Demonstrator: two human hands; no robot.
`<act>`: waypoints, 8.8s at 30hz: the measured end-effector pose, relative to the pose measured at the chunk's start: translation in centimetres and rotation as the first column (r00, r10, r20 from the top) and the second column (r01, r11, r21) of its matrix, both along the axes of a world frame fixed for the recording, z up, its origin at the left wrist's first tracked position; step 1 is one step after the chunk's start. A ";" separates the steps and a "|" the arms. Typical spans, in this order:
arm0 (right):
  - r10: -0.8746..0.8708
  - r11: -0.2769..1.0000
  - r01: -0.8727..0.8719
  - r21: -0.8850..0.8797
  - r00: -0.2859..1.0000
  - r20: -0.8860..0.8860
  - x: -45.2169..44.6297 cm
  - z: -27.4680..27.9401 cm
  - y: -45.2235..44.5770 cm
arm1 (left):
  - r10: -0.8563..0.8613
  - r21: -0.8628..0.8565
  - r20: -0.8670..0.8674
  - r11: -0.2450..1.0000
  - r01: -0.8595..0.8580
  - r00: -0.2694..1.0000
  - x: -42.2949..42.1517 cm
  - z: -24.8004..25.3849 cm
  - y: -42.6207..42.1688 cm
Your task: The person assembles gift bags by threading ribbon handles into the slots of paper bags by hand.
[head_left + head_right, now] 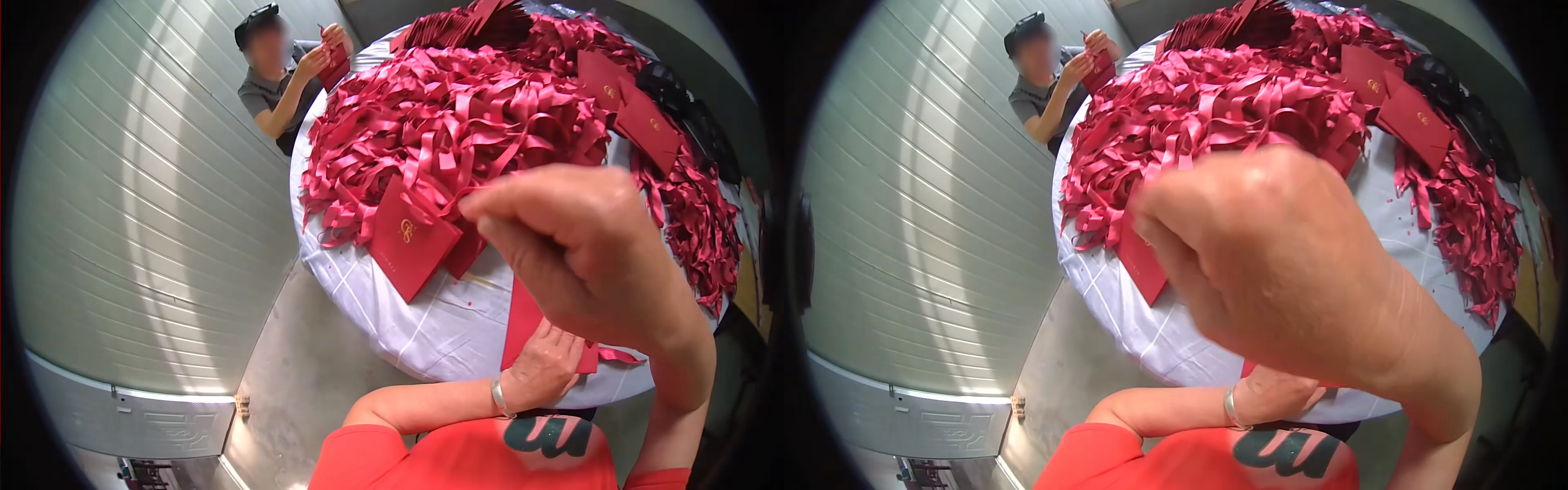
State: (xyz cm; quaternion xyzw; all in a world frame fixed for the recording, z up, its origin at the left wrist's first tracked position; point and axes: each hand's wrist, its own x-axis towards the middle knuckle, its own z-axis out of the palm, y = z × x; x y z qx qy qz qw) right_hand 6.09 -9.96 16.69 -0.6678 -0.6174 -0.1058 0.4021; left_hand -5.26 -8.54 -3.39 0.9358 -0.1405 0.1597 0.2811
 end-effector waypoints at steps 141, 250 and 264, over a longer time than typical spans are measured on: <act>-0.422 0.856 0.445 -0.265 0.896 0.140 4.2 -18.5 -22.8 | -0.019 0.382 -0.106 0.922 0.058 0.994 -0.1 1.7 0.6; -0.031 0.975 0.220 0.013 0.197 -0.980 -5.2 -9.5 -19.0 | -0.264 0.212 -0.104 0.936 0.281 0.959 -0.7 6.9 3.3; -0.570 0.819 0.549 -0.166 0.744 -0.350 6.5 -8.8 -12.2 | -0.185 -0.707 -0.457 0.669 -0.229 0.870 2.7 1.6 6.4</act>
